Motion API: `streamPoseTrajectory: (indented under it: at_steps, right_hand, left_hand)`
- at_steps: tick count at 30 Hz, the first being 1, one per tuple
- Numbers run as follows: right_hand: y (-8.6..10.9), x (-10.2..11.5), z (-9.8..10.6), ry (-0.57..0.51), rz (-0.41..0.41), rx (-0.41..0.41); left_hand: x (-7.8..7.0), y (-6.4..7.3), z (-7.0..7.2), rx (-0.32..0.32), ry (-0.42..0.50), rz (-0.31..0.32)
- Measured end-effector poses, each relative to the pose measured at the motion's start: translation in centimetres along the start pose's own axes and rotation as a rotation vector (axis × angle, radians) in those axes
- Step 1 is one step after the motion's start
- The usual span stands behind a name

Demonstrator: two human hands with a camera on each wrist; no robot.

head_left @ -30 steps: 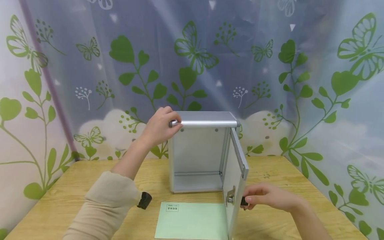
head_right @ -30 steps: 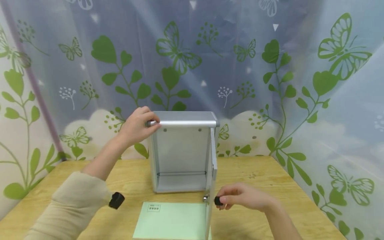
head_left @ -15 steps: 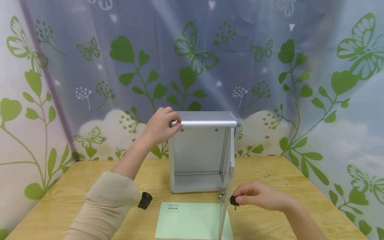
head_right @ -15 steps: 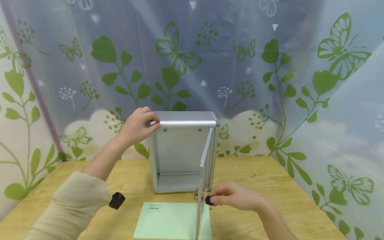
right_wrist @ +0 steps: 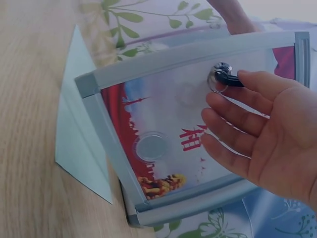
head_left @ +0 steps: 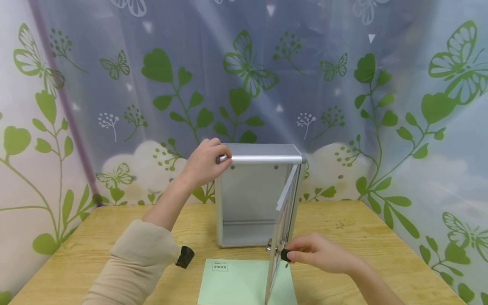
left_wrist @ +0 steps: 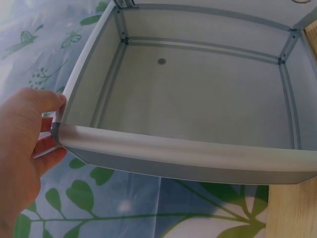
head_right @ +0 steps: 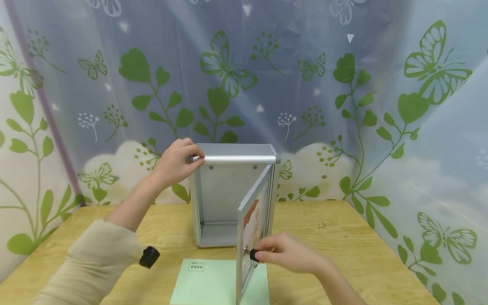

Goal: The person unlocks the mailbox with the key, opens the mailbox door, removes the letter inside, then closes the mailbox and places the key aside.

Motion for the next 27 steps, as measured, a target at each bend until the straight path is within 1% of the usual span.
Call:
streamPoseTrajectory:
  at_steps: [8, 13, 21, 27]
  right_hand:
    - [-0.9, 0.0, -0.8, 0.037, 0.009, -0.053]
    - [-1.3, 0.1, -1.1, 0.025, 0.01, -0.067]
    - [-1.9, -0.2, -1.3, 0.025, -0.048, -0.081]
    - [-2.7, -0.5, -1.8, 0.046, -0.073, -0.116]
  left_hand:
    - [0.1, 0.2, -0.2, -0.012, 0.006, -0.005]
    - [0.1, 0.2, -0.2, -0.03, 0.007, -0.022]
    - [0.1, 0.2, -0.2, -0.042, 0.012, -0.016]
    - [0.1, 0.1, 0.0, -0.041, 0.006, -0.013]
Point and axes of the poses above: each hand's wrist, its own y-axis away from the middle knuckle, its own z-axis out of the back of the hand, x = y × z, the point moved 6 cm from there along -y, towards the middle knuckle, and after that the axes turned 3 degrees about z, right-handed, at the moved point
